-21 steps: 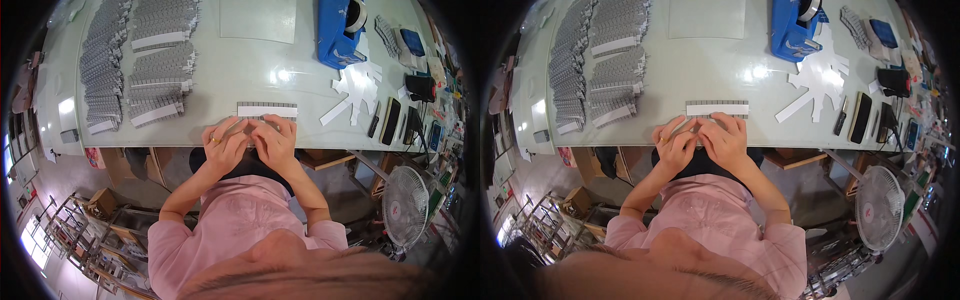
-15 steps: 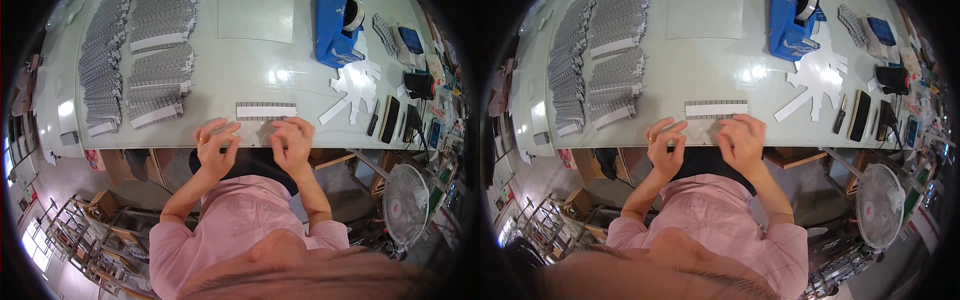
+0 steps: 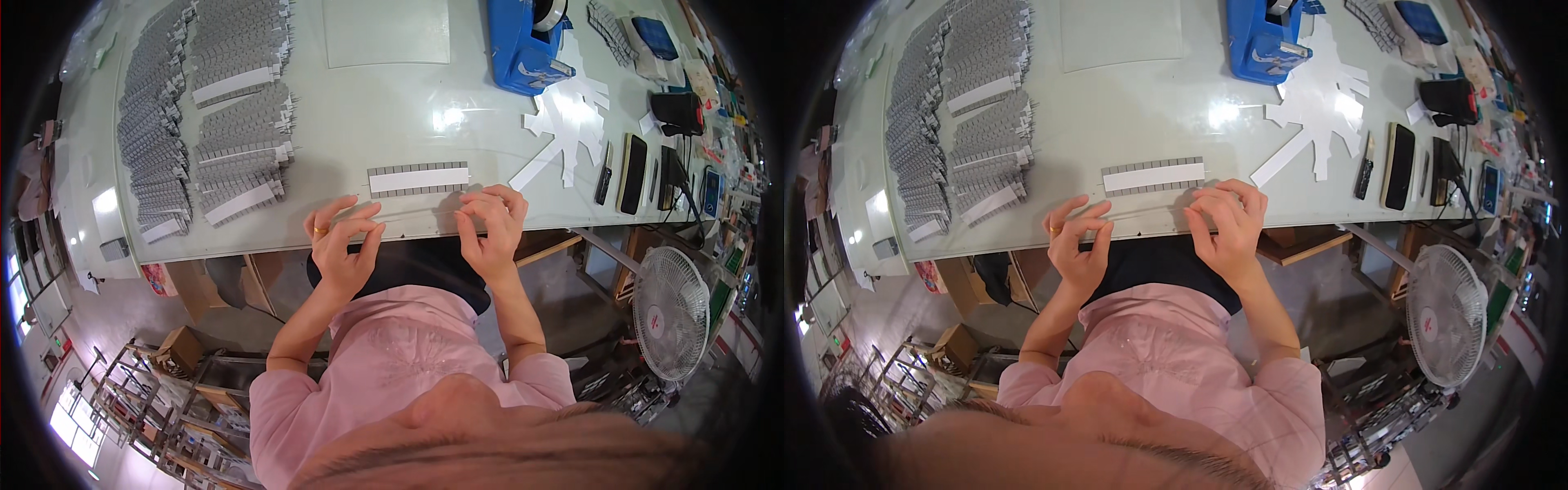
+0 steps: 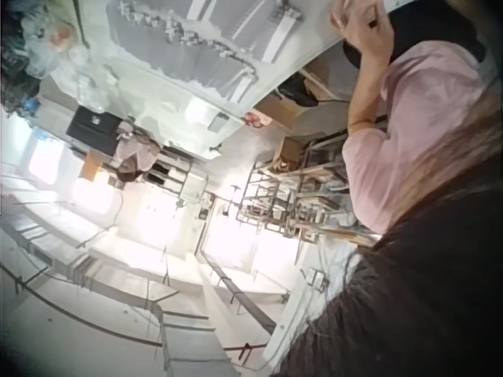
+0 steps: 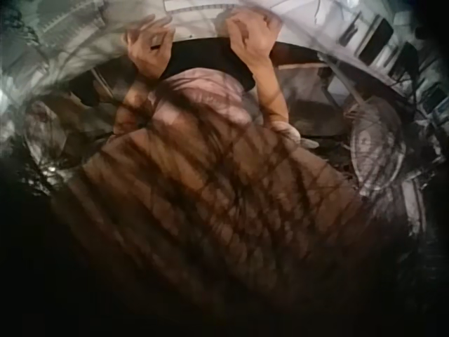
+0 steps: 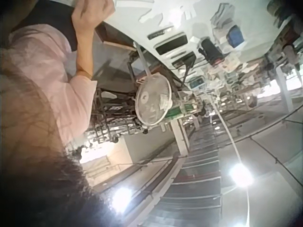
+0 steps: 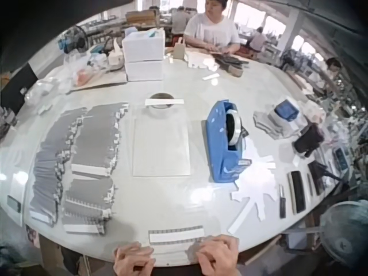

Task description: The recorder is seen assembling small components on a table and later moving trays of metal pins in a factory workshop.

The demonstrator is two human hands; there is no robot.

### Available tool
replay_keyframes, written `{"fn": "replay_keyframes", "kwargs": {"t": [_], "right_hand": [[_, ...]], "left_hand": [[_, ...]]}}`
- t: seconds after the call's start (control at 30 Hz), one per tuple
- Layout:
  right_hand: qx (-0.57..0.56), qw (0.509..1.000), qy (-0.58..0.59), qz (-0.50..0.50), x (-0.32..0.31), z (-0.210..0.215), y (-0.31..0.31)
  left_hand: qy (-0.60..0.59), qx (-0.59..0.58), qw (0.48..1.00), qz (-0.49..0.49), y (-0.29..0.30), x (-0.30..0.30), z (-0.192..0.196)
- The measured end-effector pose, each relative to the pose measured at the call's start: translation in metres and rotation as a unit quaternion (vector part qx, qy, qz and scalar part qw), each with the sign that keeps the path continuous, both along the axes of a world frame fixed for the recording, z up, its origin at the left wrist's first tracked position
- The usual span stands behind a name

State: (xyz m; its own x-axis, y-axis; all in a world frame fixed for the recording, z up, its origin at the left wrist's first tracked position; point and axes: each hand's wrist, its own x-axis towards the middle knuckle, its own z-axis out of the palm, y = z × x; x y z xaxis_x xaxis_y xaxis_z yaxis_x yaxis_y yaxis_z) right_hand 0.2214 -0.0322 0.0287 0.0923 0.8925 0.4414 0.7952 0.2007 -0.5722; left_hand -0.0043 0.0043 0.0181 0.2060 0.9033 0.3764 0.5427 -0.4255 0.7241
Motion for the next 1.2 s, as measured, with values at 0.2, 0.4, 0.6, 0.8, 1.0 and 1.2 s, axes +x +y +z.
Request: {"fn": "replay_keyframes", "kwargs": {"t": [0.2, 0.4, 0.6, 0.8, 1.0, 1.2], "right_hand": [[-0.013, 0.997, 0.023, 0.076, -0.023, -0.004, 0.004], [-0.006, 0.995, -0.011, 0.104, -0.039, -0.015, 0.013], [-0.008, 0.994, -0.026, 0.101, -0.041, -0.016, 0.014], [-0.007, 0.995, -0.031, 0.099, -0.042, -0.015, 0.014], [-0.003, 0.995, -0.034, 0.097, -0.041, -0.015, 0.012], [0.004, 0.996, -0.023, 0.084, -0.038, -0.015, 0.009]], "left_hand": [[0.082, 0.076, 0.993, -0.023, -0.002, 0.01, -0.01], [0.124, 0.121, 0.984, -0.039, -0.005, 0.015, -0.016], [0.143, 0.12, 0.982, -0.039, -0.005, 0.015, -0.017], [0.14, 0.118, 0.982, -0.039, -0.005, 0.015, -0.017], [0.141, 0.12, 0.982, -0.041, -0.006, 0.014, -0.018], [0.13, 0.11, 0.984, -0.052, -0.008, 0.019, -0.014]]}}
